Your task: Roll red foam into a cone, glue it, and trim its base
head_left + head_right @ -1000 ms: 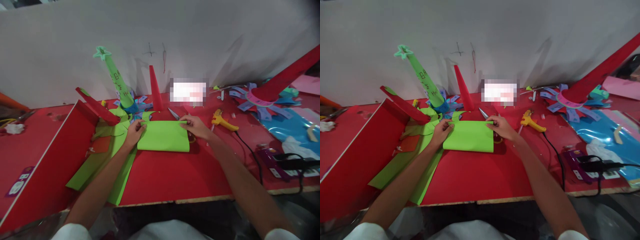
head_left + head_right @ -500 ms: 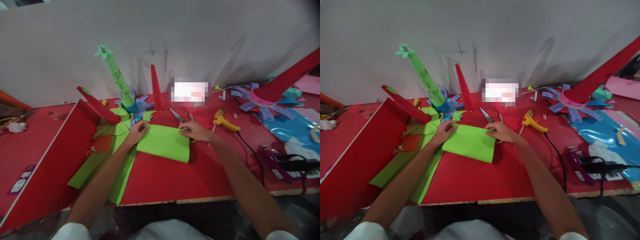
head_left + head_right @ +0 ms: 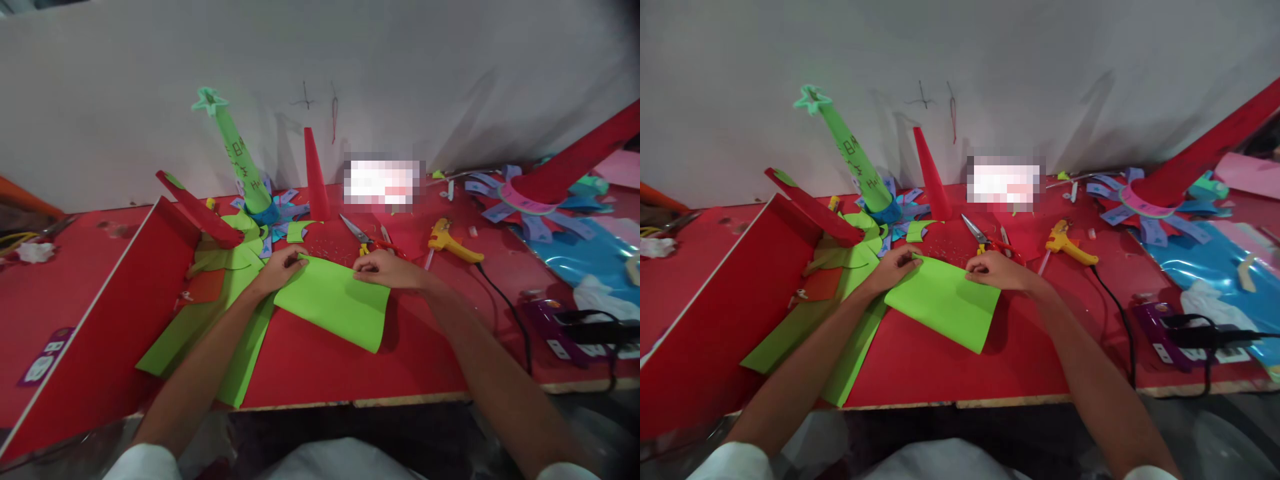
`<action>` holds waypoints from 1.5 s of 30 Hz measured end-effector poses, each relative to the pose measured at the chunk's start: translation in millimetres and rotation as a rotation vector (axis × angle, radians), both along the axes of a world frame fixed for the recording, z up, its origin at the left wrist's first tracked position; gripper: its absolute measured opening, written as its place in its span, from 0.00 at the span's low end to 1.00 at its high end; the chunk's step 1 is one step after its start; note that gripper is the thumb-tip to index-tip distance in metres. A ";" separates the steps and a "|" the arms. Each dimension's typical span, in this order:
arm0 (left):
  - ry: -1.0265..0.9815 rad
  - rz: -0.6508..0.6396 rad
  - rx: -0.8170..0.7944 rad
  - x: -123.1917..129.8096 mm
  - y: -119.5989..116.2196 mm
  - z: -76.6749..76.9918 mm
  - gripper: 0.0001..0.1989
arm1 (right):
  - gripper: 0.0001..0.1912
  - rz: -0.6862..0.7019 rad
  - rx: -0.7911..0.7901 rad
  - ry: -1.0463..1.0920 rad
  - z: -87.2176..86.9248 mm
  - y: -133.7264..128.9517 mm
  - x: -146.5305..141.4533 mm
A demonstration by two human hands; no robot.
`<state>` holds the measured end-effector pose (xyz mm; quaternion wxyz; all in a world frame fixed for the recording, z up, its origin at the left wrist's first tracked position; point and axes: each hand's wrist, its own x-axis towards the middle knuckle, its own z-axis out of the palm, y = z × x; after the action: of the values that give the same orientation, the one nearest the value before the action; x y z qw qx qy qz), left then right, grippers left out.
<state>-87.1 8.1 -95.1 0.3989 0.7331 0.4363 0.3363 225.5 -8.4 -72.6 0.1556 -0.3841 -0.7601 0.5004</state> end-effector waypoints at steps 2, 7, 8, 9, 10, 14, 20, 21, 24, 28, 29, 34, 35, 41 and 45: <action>0.012 -0.008 0.006 2.6 -2.2 -0.2 0.13 | 0.20 0.000 0.013 -0.003 0.5 -1.2 -1.5; 0.029 -0.058 0.014 12.8 -10.1 -0.8 0.12 | 0.22 0.057 0.023 -0.022 2.4 -5.3 -7.6; 0.030 -0.068 0.008 14.6 -11.7 -1.0 0.12 | 0.24 0.080 0.031 -0.026 1.6 -5.9 -9.3; 0.033 -0.074 0.002 16.1 -13.1 -1.2 0.12 | 0.26 0.103 0.046 -0.032 0.3 -6.2 -11.0; 0.038 -0.078 -0.003 17.3 -14.3 -1.3 0.12 | 0.28 0.123 0.066 -0.038 -1.2 -6.3 -12.6; 0.042 -0.081 -0.006 19.3 -17.4 0.6 0.13 | 0.33 0.157 0.128 -0.039 -5.3 -5.6 -17.6; 0.008 -0.075 -0.026 19.2 -18.5 5.2 0.12 | 0.34 0.165 0.108 -0.018 -3.0 -6.0 -20.2; -0.007 -0.075 -0.035 19.1 -18.6 5.0 0.12 | 0.34 0.164 0.101 -0.014 -2.6 -6.0 -20.1; -0.102 -0.060 -0.098 18.7 -18.0 2.5 0.15 | 0.33 0.153 0.075 0.002 -1.9 -5.4 -18.4; -0.367 0.106 -0.256 19.0 -12.8 -1.9 0.20 | 0.30 0.099 0.001 0.059 -0.8 -4.0 -15.3; -0.459 0.164 -0.297 19.2 -10.6 -2.3 0.22 | 0.30 0.048 -0.009 0.090 -0.8 -3.7 -15.4; -0.829 0.236 -0.471 21.7 -3.8 0.6 0.30 | 0.25 -0.410 -0.058 0.403 -5.4 -2.8 -22.2; -0.849 0.206 -0.499 23.3 -5.1 1.2 0.32 | 0.25 -0.478 -0.057 0.456 -7.4 -2.4 -23.9; -0.756 0.127 -0.415 44.7 -23.4 -4.0 0.43 | 0.25 -0.564 0.023 0.453 -22.7 2.9 -27.9; -0.663 0.179 -0.315 55.4 -28.4 -4.9 0.45 | 0.25 -0.565 0.103 0.369 -25.3 4.0 -27.9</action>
<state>-31.7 -20.3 -99.9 0.5953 0.4729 0.3924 0.5177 197.6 -4.4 -97.8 0.4420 -0.4741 -0.6071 0.4596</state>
